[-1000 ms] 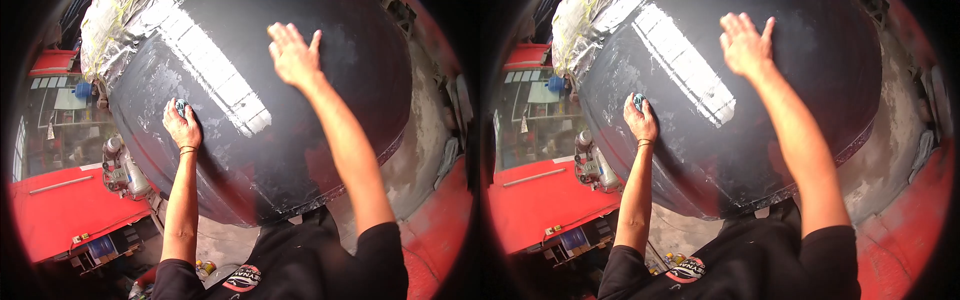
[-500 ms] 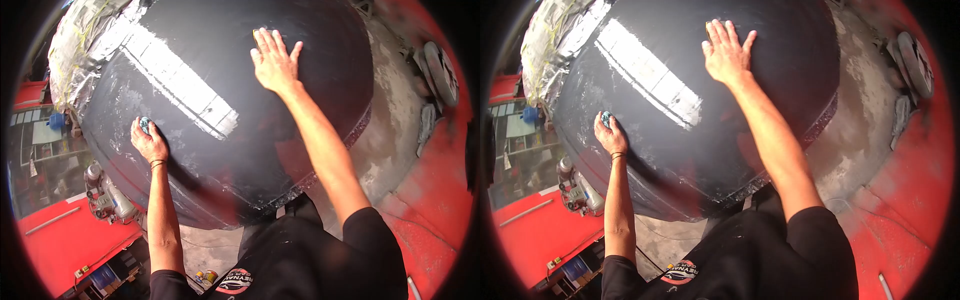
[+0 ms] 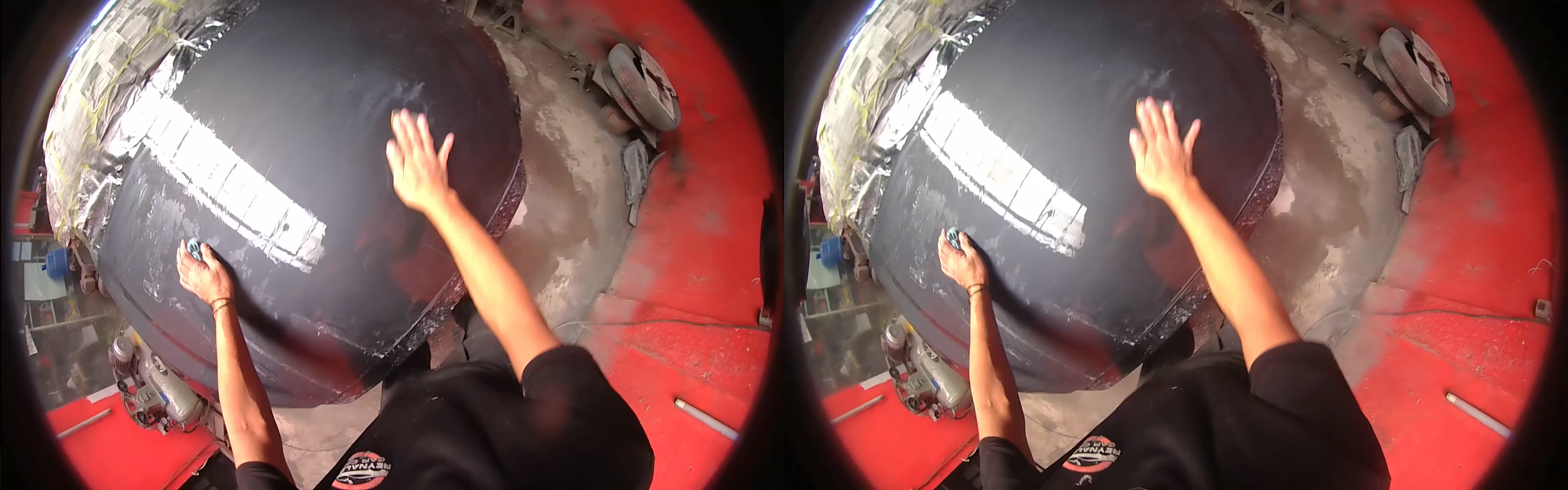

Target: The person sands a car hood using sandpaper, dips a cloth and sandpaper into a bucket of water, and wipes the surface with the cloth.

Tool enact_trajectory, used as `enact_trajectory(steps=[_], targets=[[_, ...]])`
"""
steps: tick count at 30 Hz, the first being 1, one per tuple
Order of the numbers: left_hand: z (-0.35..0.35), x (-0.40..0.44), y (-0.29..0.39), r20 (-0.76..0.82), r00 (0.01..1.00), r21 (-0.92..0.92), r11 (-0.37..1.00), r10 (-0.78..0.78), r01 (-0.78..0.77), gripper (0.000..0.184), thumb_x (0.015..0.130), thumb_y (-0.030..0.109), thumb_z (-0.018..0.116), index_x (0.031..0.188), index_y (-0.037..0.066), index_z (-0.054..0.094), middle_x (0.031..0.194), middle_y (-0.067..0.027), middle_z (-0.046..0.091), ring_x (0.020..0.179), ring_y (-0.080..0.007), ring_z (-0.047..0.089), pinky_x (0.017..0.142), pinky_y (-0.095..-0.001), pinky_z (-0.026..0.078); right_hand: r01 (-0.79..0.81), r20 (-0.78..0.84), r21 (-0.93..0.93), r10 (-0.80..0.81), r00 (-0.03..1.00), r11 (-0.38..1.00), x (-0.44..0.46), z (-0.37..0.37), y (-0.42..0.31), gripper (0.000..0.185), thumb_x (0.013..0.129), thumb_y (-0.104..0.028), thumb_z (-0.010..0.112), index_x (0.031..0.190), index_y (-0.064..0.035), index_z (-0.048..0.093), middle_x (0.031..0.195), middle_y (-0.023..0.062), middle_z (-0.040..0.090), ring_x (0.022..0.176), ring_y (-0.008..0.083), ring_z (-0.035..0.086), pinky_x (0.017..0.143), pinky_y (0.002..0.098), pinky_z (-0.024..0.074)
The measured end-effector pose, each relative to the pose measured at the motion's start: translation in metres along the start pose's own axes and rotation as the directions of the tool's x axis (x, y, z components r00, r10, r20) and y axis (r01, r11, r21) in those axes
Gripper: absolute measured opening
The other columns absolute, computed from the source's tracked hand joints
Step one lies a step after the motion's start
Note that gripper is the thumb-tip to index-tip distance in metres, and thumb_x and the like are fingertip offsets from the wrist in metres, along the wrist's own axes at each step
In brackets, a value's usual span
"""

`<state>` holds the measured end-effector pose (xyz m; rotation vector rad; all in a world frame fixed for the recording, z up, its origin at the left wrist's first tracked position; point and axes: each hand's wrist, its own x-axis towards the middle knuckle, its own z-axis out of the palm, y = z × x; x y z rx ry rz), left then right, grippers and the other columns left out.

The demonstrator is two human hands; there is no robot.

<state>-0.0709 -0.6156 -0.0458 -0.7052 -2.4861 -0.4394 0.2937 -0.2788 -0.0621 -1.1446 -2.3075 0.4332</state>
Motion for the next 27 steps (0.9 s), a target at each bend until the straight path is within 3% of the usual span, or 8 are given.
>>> enact_trajectory(steps=[4, 6, 11, 14, 18, 20, 24, 27], targets=[[0.003, -0.029, 0.048, -0.028, 0.998, 0.022, 0.999, -0.049, 0.049, 0.059, 0.111, 0.042, 0.063, 0.162, 0.015, 0.052, 0.166, -0.0104, 0.053, 0.157, -0.0316, 0.045, 0.127, -0.0625, 0.029, 0.092, 0.210, -0.009, -0.088, 0.974, 0.996, -0.129, -0.018, 0.014, 0.067, 0.118, -0.042, 0.043, 0.179, -0.0172, 0.027, 0.187, 0.0060, 0.020, 0.173, 0.0331, 0.013, 0.128, 0.0809, -0.0028], [-0.002, -0.041, 0.076, -0.020, 0.997, 0.024, 0.997, -0.072, 0.072, 0.059, 0.111, 0.044, 0.062, 0.162, 0.016, 0.052, 0.168, -0.0101, 0.051, 0.158, -0.0314, 0.043, 0.127, -0.0641, 0.029, 0.177, 0.248, -0.044, -0.161, 0.955, 0.983, -0.103, -0.030, 0.038, 0.067, 0.118, -0.042, 0.042, 0.179, -0.0179, 0.026, 0.186, 0.0048, 0.021, 0.173, 0.0321, 0.013, 0.128, 0.0812, -0.0022], [-0.006, -0.072, 0.137, -0.056, 0.987, 0.022, 0.988, -0.154, 0.155, 0.060, 0.111, 0.044, 0.061, 0.163, 0.016, 0.051, 0.167, -0.0111, 0.051, 0.158, -0.0332, 0.043, 0.129, -0.0631, 0.027, 0.230, 0.227, -0.084, -0.206, 0.952, 0.969, 0.111, -0.020, 0.101, 0.063, 0.120, -0.043, 0.037, 0.176, -0.0153, 0.032, 0.186, 0.0035, 0.023, 0.172, 0.0303, 0.016, 0.129, 0.0810, 0.0057], [-0.011, -0.097, 0.164, -0.085, 0.979, 0.053, 0.980, -0.187, 0.192, 0.061, 0.111, 0.041, 0.063, 0.163, 0.014, 0.050, 0.166, -0.0119, 0.053, 0.157, -0.0337, 0.044, 0.129, -0.0586, 0.028, 0.305, 0.234, 0.007, -0.299, 0.925, 0.952, 0.103, -0.043, 0.112, 0.062, 0.120, -0.042, 0.037, 0.175, -0.0147, 0.033, 0.186, 0.0037, 0.023, 0.172, 0.0298, 0.016, 0.130, 0.0804, 0.0061], [-0.003, -0.101, 0.173, -0.114, 0.977, 0.065, 0.980, -0.182, 0.190, 0.059, 0.109, 0.038, 0.065, 0.161, 0.011, 0.053, 0.163, -0.0125, 0.056, 0.154, -0.0330, 0.047, 0.127, -0.0559, 0.031, 0.320, 0.354, 0.088, -0.330, 0.875, 0.943, -0.021, -0.072, 0.182, 0.068, 0.116, -0.039, 0.049, 0.178, -0.0171, 0.030, 0.186, 0.0034, 0.022, 0.173, 0.0300, 0.012, 0.127, 0.0826, 0.0002], [-0.009, -0.103, 0.165, -0.122, 0.976, 0.079, 0.978, -0.182, 0.192, 0.059, 0.109, 0.037, 0.066, 0.160, 0.010, 0.054, 0.161, -0.0126, 0.057, 0.153, -0.0327, 0.048, 0.127, -0.0541, 0.032, 0.456, 0.317, 0.076, -0.455, 0.832, 0.887, -0.029, -0.068, 0.219, 0.067, 0.116, -0.039, 0.048, 0.178, -0.0175, 0.030, 0.186, 0.0032, 0.023, 0.173, 0.0300, 0.013, 0.128, 0.0821, 0.0003], [-0.005, -0.102, 0.163, -0.140, 0.975, 0.079, 0.980, -0.170, 0.182, 0.057, 0.109, 0.036, 0.066, 0.158, 0.009, 0.056, 0.158, -0.0132, 0.060, 0.151, -0.0326, 0.051, 0.127, -0.0501, 0.033, 0.401, 0.263, 0.036, -0.396, 0.880, 0.915, 0.139, -0.059, 0.182, 0.062, 0.120, -0.042, 0.037, 0.176, -0.0168, 0.033, 0.184, 0.0024, 0.027, 0.171, 0.0293, 0.018, 0.130, 0.0805, 0.0073], [-0.009, -0.101, 0.164, -0.127, 0.973, 0.035, 0.980, -0.192, 0.198, 0.056, 0.109, 0.035, 0.066, 0.158, 0.008, 0.056, 0.158, -0.0139, 0.060, 0.151, -0.0329, 0.051, 0.128, -0.0496, 0.033, 0.427, 0.260, 0.038, -0.421, 0.869, 0.904, 0.152, -0.051, 0.191, 0.062, 0.119, -0.043, 0.040, 0.176, -0.0171, 0.033, 0.185, 0.0017, 0.025, 0.171, 0.0287, 0.017, 0.129, 0.0810, 0.0087]])
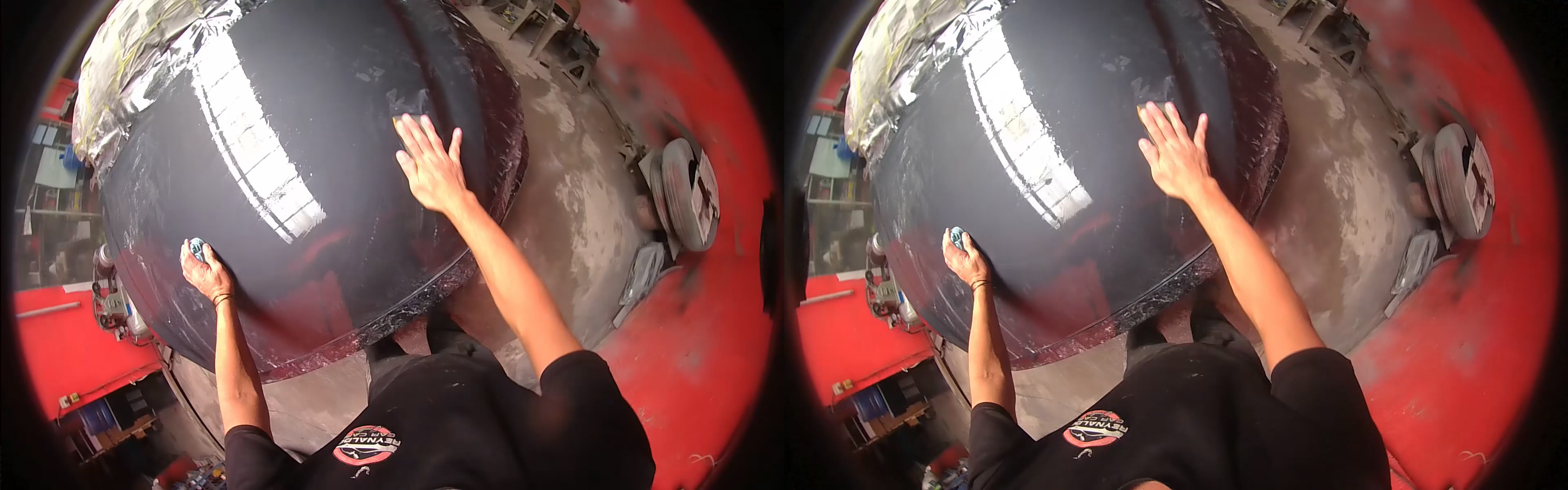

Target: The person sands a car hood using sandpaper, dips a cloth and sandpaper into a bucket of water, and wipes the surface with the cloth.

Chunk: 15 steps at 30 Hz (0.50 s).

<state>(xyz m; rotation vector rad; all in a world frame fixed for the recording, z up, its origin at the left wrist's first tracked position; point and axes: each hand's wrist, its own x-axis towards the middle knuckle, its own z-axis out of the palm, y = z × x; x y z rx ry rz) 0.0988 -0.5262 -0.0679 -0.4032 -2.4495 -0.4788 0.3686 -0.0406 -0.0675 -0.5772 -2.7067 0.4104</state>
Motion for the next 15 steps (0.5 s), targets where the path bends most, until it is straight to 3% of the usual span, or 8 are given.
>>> enact_trajectory(steps=[3, 5, 7, 12, 15], targets=[[0.002, 0.003, -0.002, 0.003, 1.000, 0.008, 1.000, -0.017, 0.017, 0.057, 0.109, 0.035, 0.067, 0.158, 0.008, 0.056, 0.158, -0.0142, 0.060, 0.151, -0.0332, 0.051, 0.128, -0.0496, 0.033, -0.006, 0.045, 0.081, 0.002, 0.999, 0.997, -0.082, -0.001, -0.011, 0.066, 0.118, -0.040, 0.046, 0.178, -0.0180, 0.029, 0.186, 0.0028, 0.022, 0.173, 0.0301, 0.011, 0.129, 0.0810, 0.0012], [0.003, 0.002, 0.000, -0.001, 1.000, 0.024, 0.999, -0.025, 0.025, 0.058, 0.108, 0.035, 0.067, 0.158, 0.008, 0.055, 0.158, -0.0142, 0.059, 0.152, -0.0332, 0.050, 0.128, -0.0493, 0.032, 0.011, 0.120, 0.032, -0.015, 0.993, 0.999, -0.128, -0.002, -0.010, 0.071, 0.116, -0.041, 0.047, 0.179, -0.0181, 0.024, 0.187, 0.0032, 0.017, 0.174, 0.0301, 0.008, 0.129, 0.0802, -0.0034], [0.002, 0.003, 0.001, 0.011, 1.000, 0.043, 0.999, -0.019, 0.019, 0.058, 0.108, 0.034, 0.067, 0.158, 0.008, 0.055, 0.159, -0.0142, 0.059, 0.152, -0.0330, 0.050, 0.128, -0.0491, 0.032, 0.030, 0.121, 0.018, -0.032, 0.992, 0.999, -0.113, 0.007, 0.009, 0.070, 0.117, -0.042, 0.045, 0.179, -0.0180, 0.023, 0.188, 0.0029, 0.016, 0.174, 0.0297, 0.008, 0.129, 0.0798, -0.0035], [-0.001, 0.004, 0.002, -0.003, 1.000, 0.036, 0.999, -0.005, 0.005, 0.058, 0.109, 0.034, 0.066, 0.159, 0.008, 0.054, 0.160, -0.0145, 0.058, 0.153, -0.0329, 0.049, 0.129, -0.0502, 0.031, 0.024, 0.096, -0.065, -0.018, 0.995, 0.998, 0.065, -0.011, 0.028, 0.063, 0.120, -0.042, 0.036, 0.177, -0.0164, 0.028, 0.186, 0.0032, 0.022, 0.172, 0.0295, 0.015, 0.131, 0.0785, 0.0067], [-0.001, 0.000, 0.008, -0.002, 1.000, 0.028, 1.000, -0.003, 0.003, 0.058, 0.109, 0.035, 0.065, 0.160, 0.008, 0.053, 0.160, -0.0148, 0.058, 0.153, -0.0332, 0.049, 0.129, -0.0503, 0.031, -0.018, 0.021, -0.054, 0.019, 1.000, 0.998, 0.045, -0.001, 0.004, 0.063, 0.119, -0.042, 0.037, 0.177, -0.0191, 0.029, 0.186, 0.0027, 0.021, 0.172, 0.0321, 0.014, 0.131, 0.0782, 0.0049]])
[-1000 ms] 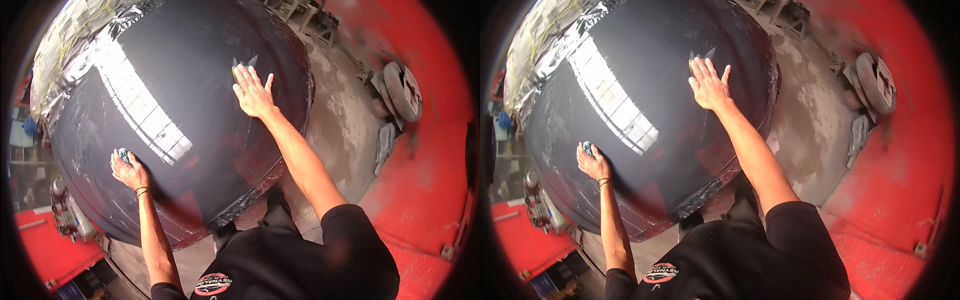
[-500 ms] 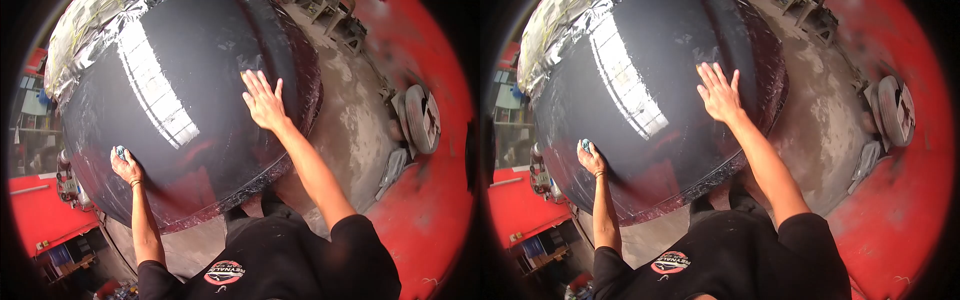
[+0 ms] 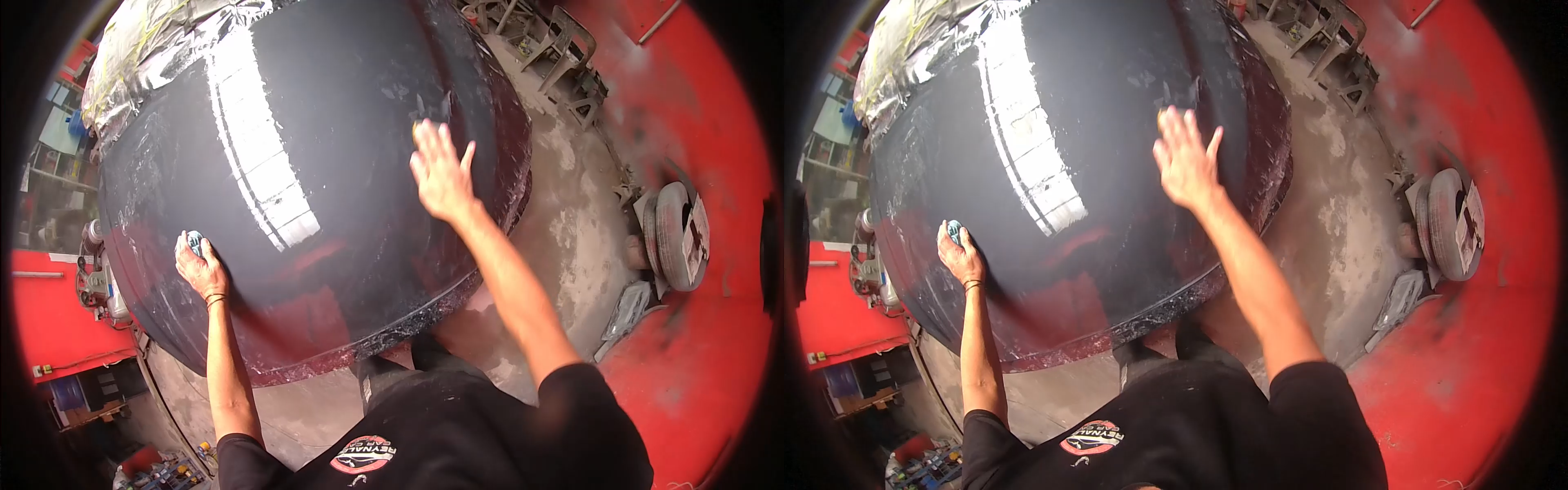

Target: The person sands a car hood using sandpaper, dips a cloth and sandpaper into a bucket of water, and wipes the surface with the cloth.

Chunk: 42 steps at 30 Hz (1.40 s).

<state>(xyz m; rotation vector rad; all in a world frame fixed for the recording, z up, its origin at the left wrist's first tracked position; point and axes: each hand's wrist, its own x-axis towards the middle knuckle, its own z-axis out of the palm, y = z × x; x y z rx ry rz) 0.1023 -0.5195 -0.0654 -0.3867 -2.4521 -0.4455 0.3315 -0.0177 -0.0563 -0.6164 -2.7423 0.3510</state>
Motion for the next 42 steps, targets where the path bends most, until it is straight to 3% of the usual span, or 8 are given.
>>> enact_trajectory(steps=[5, 12, 16, 24, 30, 33, 38, 42], targets=[[0.002, 0.002, -0.003, -0.003, 1.000, 0.004, 1.000, 0.011, -0.011, 0.058, 0.109, 0.035, 0.065, 0.160, 0.008, 0.053, 0.160, -0.0162, 0.057, 0.153, -0.0342, 0.048, 0.129, -0.0513, 0.031, 0.229, 0.088, -0.081, -0.222, 0.971, 0.970, -0.042, 0.002, -0.019, 0.063, 0.119, -0.042, 0.038, 0.178, -0.0231, 0.028, 0.187, 0.0004, 0.019, 0.173, 0.0304, 0.012, 0.131, 0.0788, 0.0015], [-0.005, 0.002, 0.008, -0.006, 1.000, 0.007, 1.000, 0.001, -0.001, 0.057, 0.109, 0.033, 0.065, 0.159, 0.009, 0.054, 0.159, -0.0166, 0.058, 0.152, -0.0354, 0.049, 0.129, -0.0517, 0.031, -0.207, -0.005, -0.070, 0.207, 0.978, 0.976, 0.086, 0.013, -0.071, 0.064, 0.119, -0.046, 0.028, 0.177, -0.0179, 0.031, 0.187, 0.0017, 0.019, 0.173, 0.0321, 0.008, 0.130, 0.0815, 0.0017], [-0.007, 0.005, 0.001, 0.015, 1.000, -0.040, 0.999, 0.013, -0.012, 0.057, 0.109, 0.032, 0.067, 0.158, 0.007, 0.054, 0.159, -0.0175, 0.058, 0.151, -0.0361, 0.050, 0.129, -0.0512, 0.031, 0.348, 0.031, -0.144, -0.347, 0.937, 0.926, 0.022, 0.064, -0.170, 0.062, 0.117, -0.046, 0.036, 0.174, -0.0190, 0.036, 0.183, 0.0054, 0.031, 0.171, 0.0343, 0.018, 0.127, 0.0842, 0.0042], [-0.003, 0.006, -0.002, 0.013, 1.000, -0.020, 1.000, 0.009, -0.008, 0.059, 0.107, 0.033, 0.068, 0.158, 0.007, 0.054, 0.158, -0.0190, 0.058, 0.151, -0.0367, 0.049, 0.129, -0.0520, 0.030, -0.237, -0.126, -0.056, 0.229, 0.965, 0.970, 0.112, 0.039, -0.123, 0.063, 0.120, -0.048, 0.028, 0.177, -0.0223, 0.030, 0.186, -0.0010, 0.024, 0.171, 0.0294, 0.018, 0.128, 0.0836, 0.0117], [-0.003, 0.010, -0.002, 0.028, 0.999, -0.033, 0.999, 0.017, -0.016, 0.058, 0.108, 0.032, 0.067, 0.158, 0.006, 0.053, 0.158, -0.0188, 0.058, 0.152, -0.0371, 0.049, 0.129, -0.0519, 0.030, 0.260, -0.044, -0.691, -0.399, 0.916, 0.674, 0.015, 0.096, -0.224, 0.063, 0.117, -0.043, 0.032, 0.176, -0.0197, 0.030, 0.187, 0.0003, 0.022, 0.172, 0.0316, 0.013, 0.127, 0.0839, 0.0044], [-0.005, 0.005, -0.003, 0.033, 0.999, -0.032, 0.999, 0.018, -0.017, 0.058, 0.107, 0.032, 0.068, 0.157, 0.006, 0.054, 0.157, -0.0187, 0.058, 0.152, -0.0371, 0.049, 0.129, -0.0519, 0.031, 0.159, -0.043, -0.091, -0.163, 0.986, 0.983, 0.092, 0.034, -0.141, 0.057, 0.119, -0.036, 0.031, 0.172, -0.0176, 0.037, 0.184, 0.0009, 0.028, 0.170, 0.0322, 0.020, 0.126, 0.0857, 0.0099], [-0.004, 0.008, -0.002, 0.027, 0.999, -0.019, 1.000, -0.017, 0.018, 0.058, 0.108, 0.035, 0.067, 0.157, 0.007, 0.054, 0.159, -0.0187, 0.056, 0.153, -0.0368, 0.047, 0.130, -0.0520, 0.028, -0.031, 0.045, -0.142, 0.038, 0.998, 0.989, 0.092, 0.053, -0.201, 0.067, 0.118, -0.053, 0.031, 0.177, -0.0202, 0.029, 0.187, 0.0020, 0.020, 0.173, 0.0283, 0.010, 0.128, 0.0836, 0.0069], [-0.007, 0.006, 0.003, 0.050, 0.999, -0.046, 0.999, -0.007, 0.009, 0.056, 0.109, 0.032, 0.067, 0.157, 0.006, 0.054, 0.158, -0.0184, 0.057, 0.152, -0.0369, 0.048, 0.129, -0.0515, 0.031, -0.336, -0.356, -0.934, -0.335, 0.872, 0.119, 0.038, 0.123, -0.241, 0.072, 0.117, -0.057, 0.026, 0.178, -0.0199, 0.024, 0.187, 0.0032, 0.019, 0.172, 0.0296, 0.011, 0.128, 0.0821, 0.0026]])
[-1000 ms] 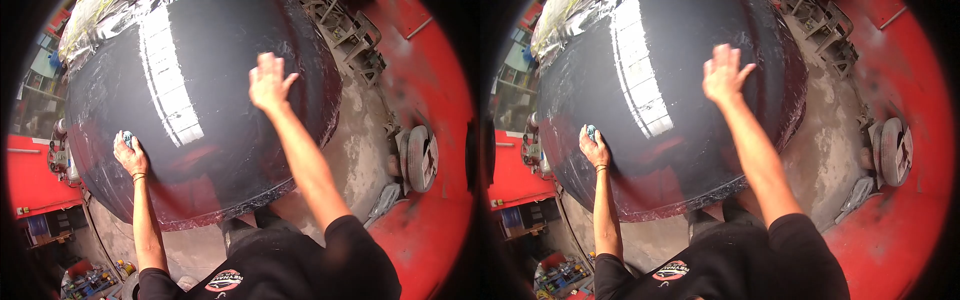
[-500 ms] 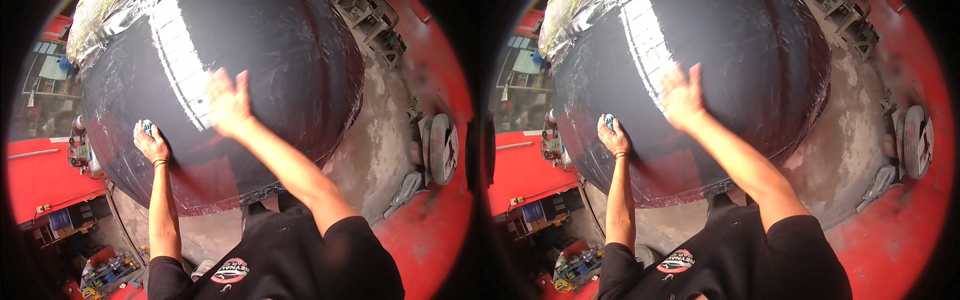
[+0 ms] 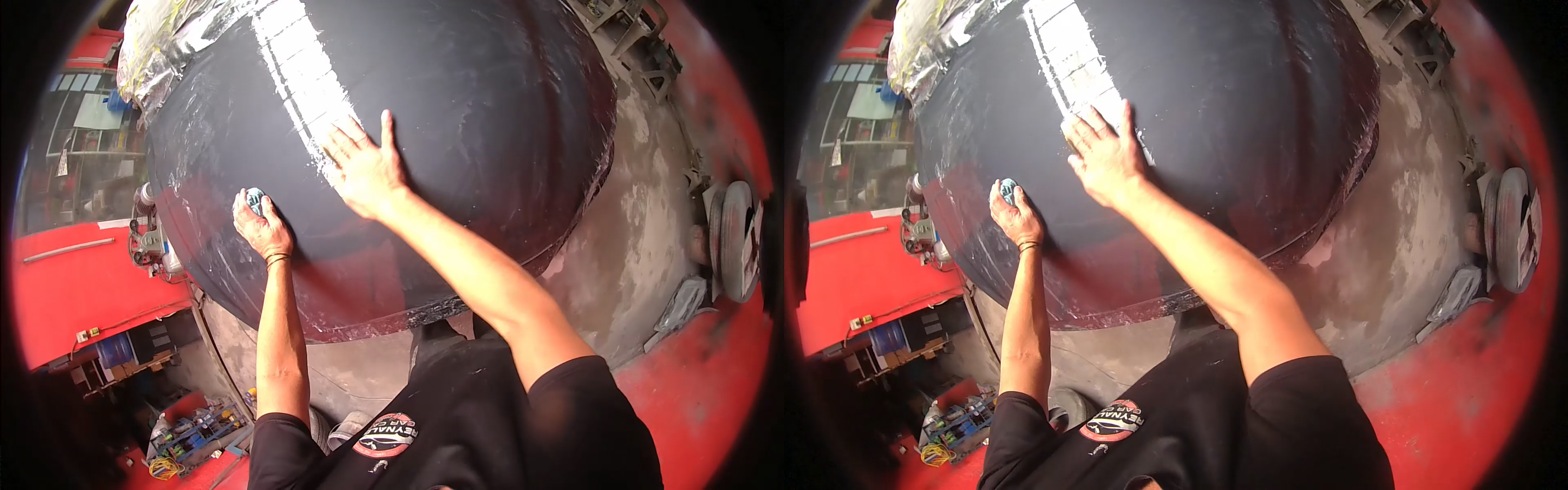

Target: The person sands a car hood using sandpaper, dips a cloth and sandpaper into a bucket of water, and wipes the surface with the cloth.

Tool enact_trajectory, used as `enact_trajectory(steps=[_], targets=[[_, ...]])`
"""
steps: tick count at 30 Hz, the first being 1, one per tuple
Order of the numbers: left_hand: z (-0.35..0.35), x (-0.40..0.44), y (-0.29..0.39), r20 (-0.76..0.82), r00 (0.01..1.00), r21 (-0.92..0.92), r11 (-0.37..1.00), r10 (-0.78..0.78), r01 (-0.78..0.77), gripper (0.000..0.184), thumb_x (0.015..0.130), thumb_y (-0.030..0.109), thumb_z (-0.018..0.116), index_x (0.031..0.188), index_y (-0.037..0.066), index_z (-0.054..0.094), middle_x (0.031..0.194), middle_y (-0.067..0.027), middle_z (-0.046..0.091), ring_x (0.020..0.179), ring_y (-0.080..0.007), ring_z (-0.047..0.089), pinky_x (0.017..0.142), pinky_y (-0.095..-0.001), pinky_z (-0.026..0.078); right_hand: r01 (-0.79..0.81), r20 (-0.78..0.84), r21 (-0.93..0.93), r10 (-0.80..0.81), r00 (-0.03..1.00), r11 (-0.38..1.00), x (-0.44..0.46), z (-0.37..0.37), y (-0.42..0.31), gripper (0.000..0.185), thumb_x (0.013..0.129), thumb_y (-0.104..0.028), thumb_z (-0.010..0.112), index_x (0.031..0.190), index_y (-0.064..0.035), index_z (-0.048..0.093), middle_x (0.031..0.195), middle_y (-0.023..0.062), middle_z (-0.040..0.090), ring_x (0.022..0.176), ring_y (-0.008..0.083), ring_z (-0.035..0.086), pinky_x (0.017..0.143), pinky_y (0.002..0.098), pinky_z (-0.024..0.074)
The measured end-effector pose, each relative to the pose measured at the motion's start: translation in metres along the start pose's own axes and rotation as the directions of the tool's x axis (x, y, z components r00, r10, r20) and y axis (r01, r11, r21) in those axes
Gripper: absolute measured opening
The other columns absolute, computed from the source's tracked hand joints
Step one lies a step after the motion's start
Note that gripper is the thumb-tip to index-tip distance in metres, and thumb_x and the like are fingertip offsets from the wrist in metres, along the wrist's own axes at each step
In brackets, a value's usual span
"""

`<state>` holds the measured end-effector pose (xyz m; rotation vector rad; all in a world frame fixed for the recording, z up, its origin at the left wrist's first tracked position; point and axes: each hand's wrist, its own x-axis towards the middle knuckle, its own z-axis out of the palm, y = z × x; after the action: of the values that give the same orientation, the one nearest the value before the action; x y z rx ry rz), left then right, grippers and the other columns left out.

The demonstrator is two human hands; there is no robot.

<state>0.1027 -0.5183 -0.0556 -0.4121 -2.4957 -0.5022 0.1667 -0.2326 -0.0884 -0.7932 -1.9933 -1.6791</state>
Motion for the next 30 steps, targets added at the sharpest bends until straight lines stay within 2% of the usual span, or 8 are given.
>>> enact_trajectory(steps=[2, 4, 6, 9, 14, 22, 26, 30], targets=[[0.000, 0.000, -0.002, -0.001, 1.000, -0.014, 1.000, -0.015, 0.015, 0.056, 0.108, 0.031, 0.068, 0.156, 0.005, 0.055, 0.158, -0.0181, 0.058, 0.151, -0.0369, 0.049, 0.128, -0.0513, 0.032, 0.065, 0.063, 0.210, -0.080, 0.995, 0.976, 0.003, 0.049, 0.014, 0.067, 0.118, -0.053, 0.028, 0.176, -0.0203, 0.029, 0.185, 0.0023, 0.024, 0.171, 0.0299, 0.016, 0.127, 0.0826, 0.0066], [0.001, -0.002, -0.002, -0.020, 1.000, -0.001, 1.000, 0.008, -0.008, 0.056, 0.108, 0.030, 0.068, 0.156, 0.005, 0.055, 0.157, -0.0175, 0.058, 0.150, -0.0372, 0.049, 0.128, -0.0515, 0.032, -0.196, 0.271, 0.921, -0.193, 0.943, 0.338, 0.025, 0.116, 0.078, 0.060, 0.119, -0.046, 0.033, 0.173, -0.0203, 0.036, 0.183, 0.0006, 0.031, 0.169, 0.0307, 0.022, 0.126, 0.0836, 0.0134], [0.001, -0.001, -0.002, -0.026, 1.000, 0.030, 0.999, 0.012, -0.012, 0.056, 0.108, 0.030, 0.068, 0.157, 0.005, 0.054, 0.156, -0.0173, 0.059, 0.151, -0.0371, 0.049, 0.128, -0.0515, 0.032, -0.335, 0.358, 0.920, -0.087, 0.930, 0.204, 0.025, 0.137, 0.079, 0.058, 0.120, -0.044, 0.035, 0.173, -0.0209, 0.038, 0.182, 0.0012, 0.034, 0.169, 0.0292, 0.026, 0.125, 0.0845, 0.0176], [-0.010, 0.005, 0.005, -0.075, 0.997, 0.005, 1.000, 0.006, -0.006, 0.050, 0.102, 0.026, 0.075, 0.144, 0.002, 0.065, 0.146, -0.0204, 0.065, 0.138, -0.0379, 0.059, 0.120, -0.0500, 0.043, -0.414, 0.523, 0.806, -0.183, 0.832, 0.422, 0.006, 0.064, 0.082, 0.065, 0.120, -0.053, 0.030, 0.176, -0.0215, 0.031, 0.184, 0.0024, 0.029, 0.170, 0.0263, 0.023, 0.131, 0.0752, 0.0153], [-0.005, 0.006, 0.002, -0.005, 0.999, -0.260, 0.964, -0.053, 0.050, 0.046, 0.103, 0.021, 0.075, 0.142, -0.003, 0.067, 0.134, -0.0218, 0.073, 0.121, -0.0353, 0.070, 0.109, -0.0455, 0.055, -0.260, 0.230, 0.960, -0.234, 0.945, -0.107, -0.050, -0.040, 0.060, 0.065, 0.119, -0.051, 0.034, 0.175, -0.0180, 0.034, 0.182, 0.0039, 0.033, 0.169, 0.0284, 0.024, 0.130, 0.0775, 0.0139], [0.004, 0.005, -0.020, -0.024, 0.996, -0.116, 0.989, 0.089, -0.092, 0.046, 0.107, 0.024, 0.075, 0.140, -0.006, 0.067, 0.130, -0.0243, 0.075, 0.114, -0.0355, 0.074, 0.103, -0.0461, 0.059, -0.702, 0.695, 0.712, 0.128, 0.708, 0.013, -0.043, 0.180, 0.095, 0.064, 0.118, -0.047, 0.040, 0.172, -0.0125, 0.040, 0.178, 0.0064, 0.039, 0.168, 0.0319, 0.026, 0.128, 0.0811, 0.0116], [0.017, -0.002, -0.029, -0.013, 1.000, -0.001, 1.000, 0.027, -0.027, 0.057, 0.108, 0.042, 0.068, 0.152, 0.005, 0.062, 0.149, -0.0194, 0.066, 0.143, -0.0380, 0.057, 0.121, -0.0516, 0.041, -0.734, 0.719, 0.674, 0.152, 0.678, 0.082, -0.090, 0.076, 0.113, 0.064, 0.117, -0.046, 0.043, 0.170, -0.0097, 0.043, 0.177, 0.0076, 0.042, 0.167, 0.0336, 0.028, 0.127, 0.0829, 0.0105], [0.010, -0.003, -0.014, -0.046, 0.995, 0.050, 0.995, 0.094, -0.091, 0.057, 0.107, 0.040, 0.070, 0.150, 0.004, 0.063, 0.149, -0.0204, 0.066, 0.142, -0.0395, 0.058, 0.121, -0.0515, 0.042, -0.599, 0.599, 0.800, -0.102, 0.794, 0.029, -0.165, -0.039, 0.112, 0.066, 0.116, -0.051, 0.042, 0.173, -0.0158, 0.041, 0.185, 0.0041, 0.027, 0.171, 0.0346, 0.015, 0.127, 0.0837, -0.0007]])
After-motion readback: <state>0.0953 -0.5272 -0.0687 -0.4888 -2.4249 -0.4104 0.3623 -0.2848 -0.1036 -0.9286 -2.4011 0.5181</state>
